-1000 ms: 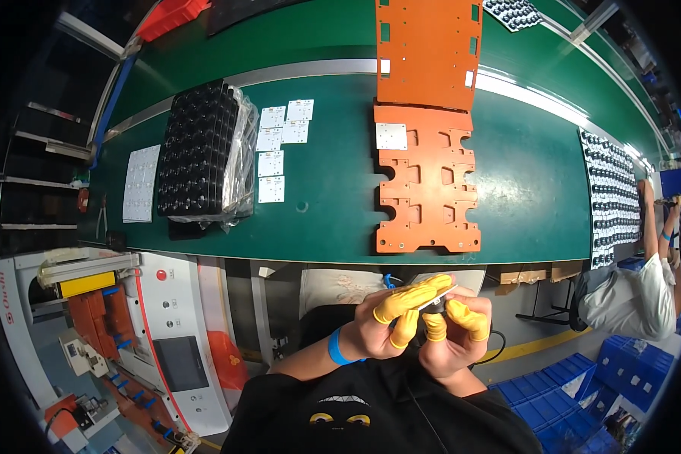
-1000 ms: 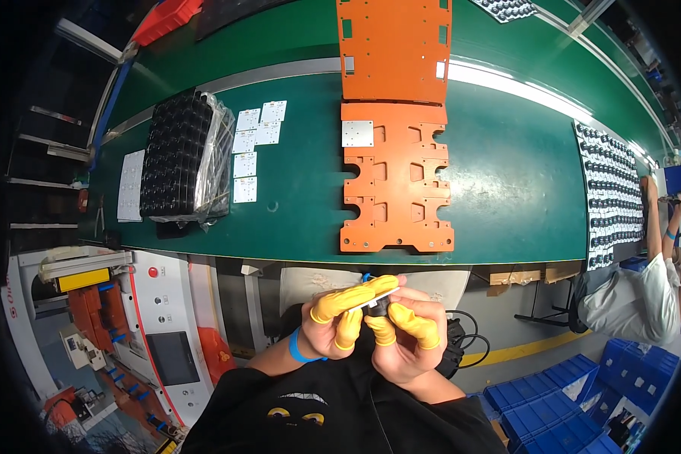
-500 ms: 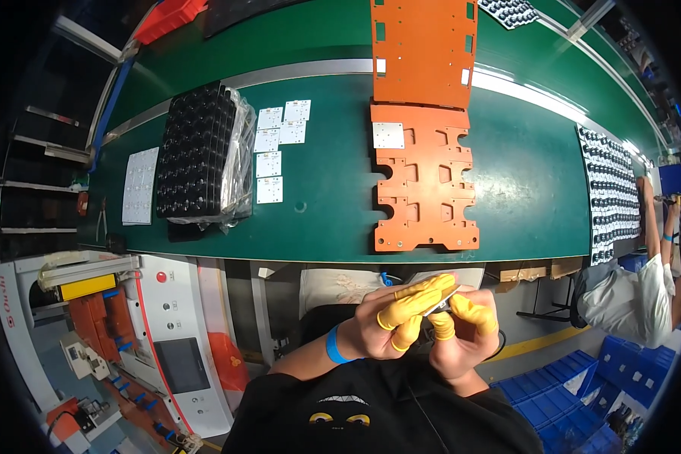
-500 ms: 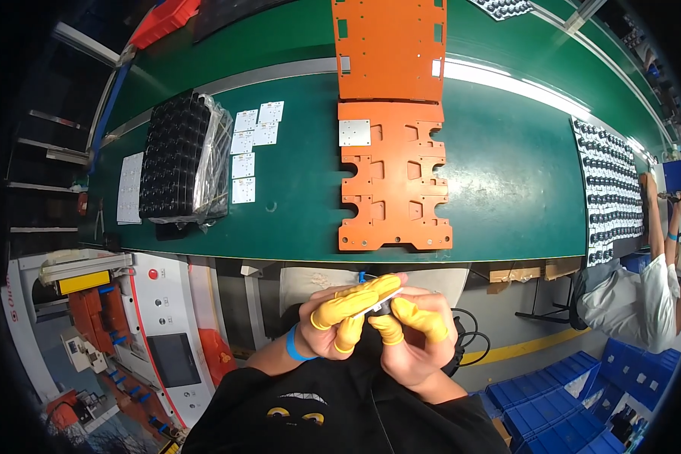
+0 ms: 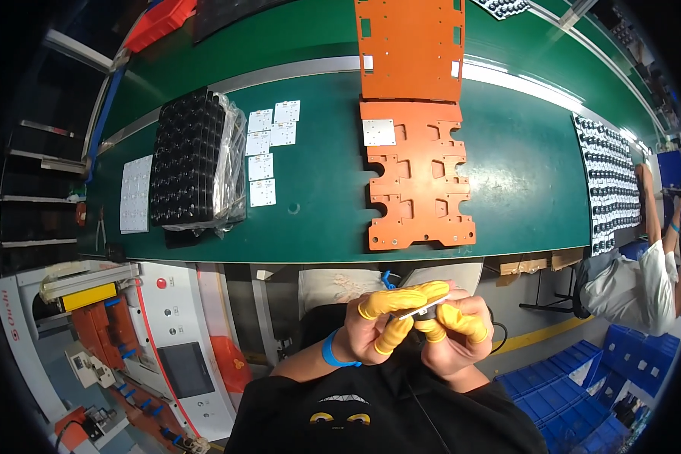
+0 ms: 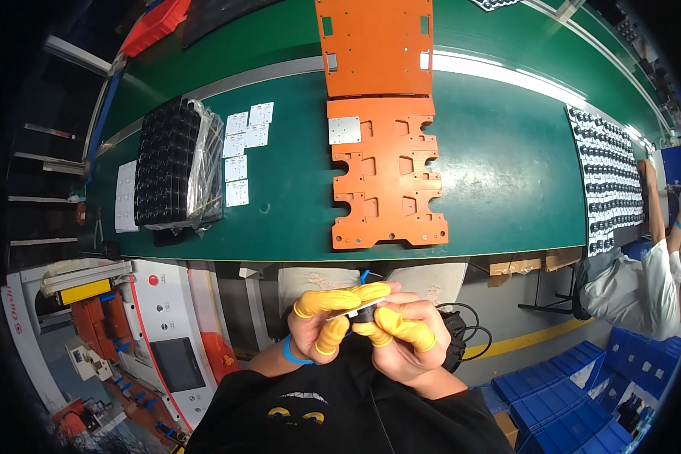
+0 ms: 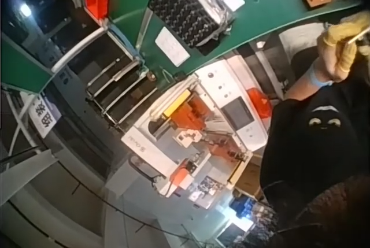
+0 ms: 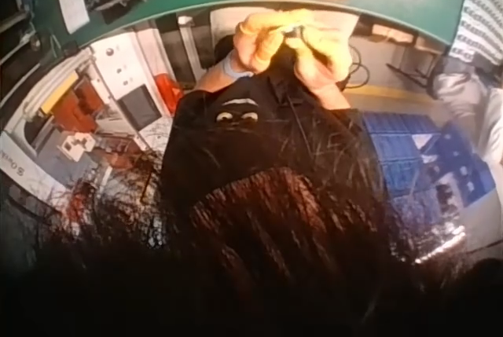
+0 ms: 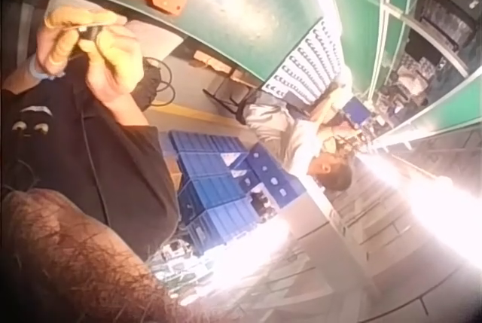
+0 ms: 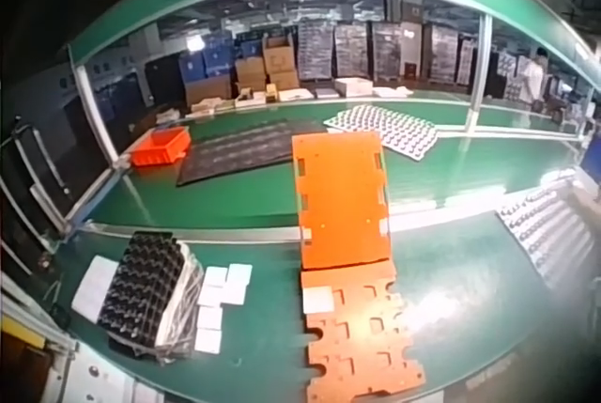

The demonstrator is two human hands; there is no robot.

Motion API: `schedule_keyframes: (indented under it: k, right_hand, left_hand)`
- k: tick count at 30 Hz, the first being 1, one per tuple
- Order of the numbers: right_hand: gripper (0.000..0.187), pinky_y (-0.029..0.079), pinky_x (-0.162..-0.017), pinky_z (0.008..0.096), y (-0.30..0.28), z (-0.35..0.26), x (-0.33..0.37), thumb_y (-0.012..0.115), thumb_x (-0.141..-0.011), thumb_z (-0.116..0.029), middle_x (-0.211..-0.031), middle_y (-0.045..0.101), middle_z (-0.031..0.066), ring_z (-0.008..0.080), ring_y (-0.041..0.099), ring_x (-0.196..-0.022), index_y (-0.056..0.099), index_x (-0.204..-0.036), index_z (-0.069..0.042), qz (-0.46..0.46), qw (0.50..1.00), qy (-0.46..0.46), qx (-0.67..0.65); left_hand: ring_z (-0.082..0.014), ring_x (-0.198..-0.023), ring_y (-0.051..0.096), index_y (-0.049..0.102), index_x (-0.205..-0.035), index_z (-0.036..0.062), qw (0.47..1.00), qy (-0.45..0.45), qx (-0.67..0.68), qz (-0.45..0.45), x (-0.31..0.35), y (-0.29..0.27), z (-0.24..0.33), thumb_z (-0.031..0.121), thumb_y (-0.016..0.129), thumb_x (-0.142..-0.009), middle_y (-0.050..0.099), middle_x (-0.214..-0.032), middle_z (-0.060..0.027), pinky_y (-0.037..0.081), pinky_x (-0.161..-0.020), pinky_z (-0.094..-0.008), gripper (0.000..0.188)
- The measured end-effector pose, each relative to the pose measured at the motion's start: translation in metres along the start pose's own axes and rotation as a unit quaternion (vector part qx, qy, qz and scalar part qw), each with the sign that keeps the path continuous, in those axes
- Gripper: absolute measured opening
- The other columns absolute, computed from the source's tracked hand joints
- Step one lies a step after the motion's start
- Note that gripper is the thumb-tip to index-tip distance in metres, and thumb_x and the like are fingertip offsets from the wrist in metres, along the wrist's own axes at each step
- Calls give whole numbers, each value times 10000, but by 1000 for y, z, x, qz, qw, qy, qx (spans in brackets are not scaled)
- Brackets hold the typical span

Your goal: Peeling individual electronic components from a backing sheet and placing them into a specialized orange fixture tray.

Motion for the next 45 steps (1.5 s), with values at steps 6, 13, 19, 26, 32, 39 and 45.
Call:
schedule_keyframes:
  k: [6, 13, 19, 26, 32, 39, 45]
  right_hand:
    - [268, 516, -779, 425, 2, -5, 4, 773, -773, 35, -926, 582, 109, 247, 639, -815, 611, -983, -2, -19, 1000, 15, 8]
    - [311, 568, -749, 351, 1, -13, 6, 667, -744, 158, -996, 579, 133, 306, 669, -883, 624, -1025, 30, -36, 995, -54, 78]
    - [314, 577, -757, 357, 1, -12, 3, 677, -747, 154, -987, 578, 130, 310, 674, -885, 626, -1030, 29, -31, 996, -43, 69]
    - [316, 575, -752, 352, 2, -10, 5, 781, -763, 34, -979, 588, 133, 277, 662, -862, 621, -1034, 7, -1, 997, -43, 68]
    - [326, 584, -752, 342, 1, -10, 5, 775, -759, 54, -983, 596, 130, 283, 667, -870, 635, -1050, 12, 21, 997, -54, 55]
    - [309, 578, -711, 337, -5, -14, -9, 780, -756, 47, -907, 610, 114, 278, 673, -824, 644, -1032, 17, -18, 998, 3, 52]
    - [224, 570, -714, 347, -9, 0, -14, 798, -743, 22, -842, 625, 104, 267, 678, -803, 678, -931, 30, 4, 998, 63, -16]
  left_hand:
    - [-468, -1181, 552, 462, -1245, -31, 998, 18, 64, 9, -5, 3, 7, 247, 502, -1009, 578, -1238, -311, 469, -981, -515, 367]
    - [-469, -1113, 594, 452, -1258, -100, 992, 106, 74, 12, -18, 8, 19, 208, 563, -983, 596, -1166, -340, 509, -936, -492, 428]
    - [-405, -1048, 648, 480, -1223, -150, 997, 45, -52, 44, -6, -1, 13, 219, 568, -981, 622, -1115, -347, 539, -893, -428, 449]
    - [-344, -980, 685, 565, -1131, -156, 991, 42, -88, 87, -4, 2, 10, 239, 553, -988, 656, -1038, -335, 558, -830, -366, 421]
    - [-332, -995, 682, 571, -1129, -160, 992, 29, -72, 99, -7, 5, 17, 207, 576, -977, 661, -1053, -318, 561, -827, -368, 397]
    - [-353, -990, 686, 603, -1160, -132, 987, 75, -127, 68, -15, 3, 25, 102, 569, -970, 673, -1078, -272, 551, -858, -372, 303]
    - [-307, -977, 694, 606, -1155, -134, 986, 113, -115, 53, -31, 6, 32, 80, 566, -959, 667, -1096, -280, 550, -833, -347, 293]
Point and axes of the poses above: each hand's wrist, its own x-axis away from the middle knuckle, its own y-axis out of the palm, z = x × y, the point moved 5 cm from there along -x, towards the middle knuckle
